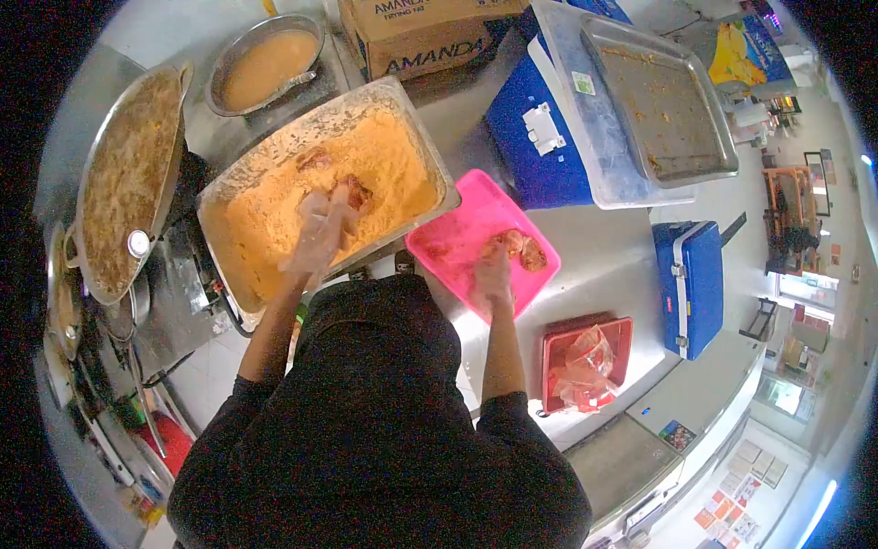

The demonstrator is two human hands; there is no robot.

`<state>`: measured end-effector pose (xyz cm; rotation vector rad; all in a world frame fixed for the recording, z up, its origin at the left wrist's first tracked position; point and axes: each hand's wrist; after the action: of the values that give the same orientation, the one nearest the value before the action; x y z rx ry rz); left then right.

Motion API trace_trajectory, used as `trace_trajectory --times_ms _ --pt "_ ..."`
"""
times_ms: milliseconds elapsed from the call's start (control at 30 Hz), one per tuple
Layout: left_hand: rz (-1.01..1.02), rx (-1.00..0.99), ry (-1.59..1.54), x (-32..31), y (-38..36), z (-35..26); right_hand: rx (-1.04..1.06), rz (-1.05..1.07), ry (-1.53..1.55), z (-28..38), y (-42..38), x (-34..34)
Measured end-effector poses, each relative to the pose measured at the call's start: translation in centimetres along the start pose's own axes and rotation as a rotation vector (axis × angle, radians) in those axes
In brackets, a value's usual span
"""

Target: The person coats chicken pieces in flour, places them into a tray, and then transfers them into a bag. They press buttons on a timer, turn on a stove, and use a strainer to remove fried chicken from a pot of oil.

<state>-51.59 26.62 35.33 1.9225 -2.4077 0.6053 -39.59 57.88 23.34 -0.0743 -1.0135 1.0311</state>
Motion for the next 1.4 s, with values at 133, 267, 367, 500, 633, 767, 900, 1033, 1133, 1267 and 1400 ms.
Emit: trace_trajectory --times_ms 133,267,367,500,633,767,900,1033,1133,1267,1400 --pt "0.344 0.108 -0.096 -2.7 -0.5 -1.1 -0.182 0.459 0.873 2.5 -3.2 4.6" --pt "0.353 -0.228 0.028 -6.0 -1.0 -3.5 -0.097 0.509 1.109 11.1 -8.7 5.2" --pt "0.225 -0.346 -0.014 -8.4 -0.3 -0.9 0.149 0.481 0.924 13.6 -9.5 2.6" --pt "0.179 -0.278 -0.192 -5.6 -1.6 -4.3 0.632 -0.014 -0.019 17.6 -11.5 -0.2" --pt "-0.253 -0.895 0.551 -4.8 -2.5 -3.0 0.65 -0.138 0.095 17.2 -8.9 -4.5" --pt "-0.065 -0.439 0.221 -5.4 -0.8 4.5 0.142 0.295 0.67 18.3 -7.7 -5.9" --pt "-0.146 -0.485 0.049 -5.6 3.4 11.8 -0.098 0.593 0.736 20.4 -9.3 -4.6" --pt "-0.161 -0.277 0.88 -2.3 3.5 9.2 -0.112 0.641 0.566 25.6 -10.4 -3.3" --pt "-0.107 -0.021 -0.631 1.5 1.8 -0.2 -0.006 0.597 0.574 26.9 -11.3 -4.3" --pt "-0.009 -0.154 -0.845 3.0 2.0 -1.9 0.061 0.678 0.506 27.0 -10.9 -4.3" --pt "-0.012 -0.14 -0.836 3.1 2.5 -1.1 0.17 0.774 0.551 26.3 -10.2 -3.6"
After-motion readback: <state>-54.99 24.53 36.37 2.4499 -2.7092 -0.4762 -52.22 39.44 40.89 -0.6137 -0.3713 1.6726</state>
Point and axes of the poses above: each hand's wrist, its own y-axis towards the middle knuckle, its own x-axis out of the back of the hand, z = x × y, and after that the axes turned 7 degrees about -x, right-handed
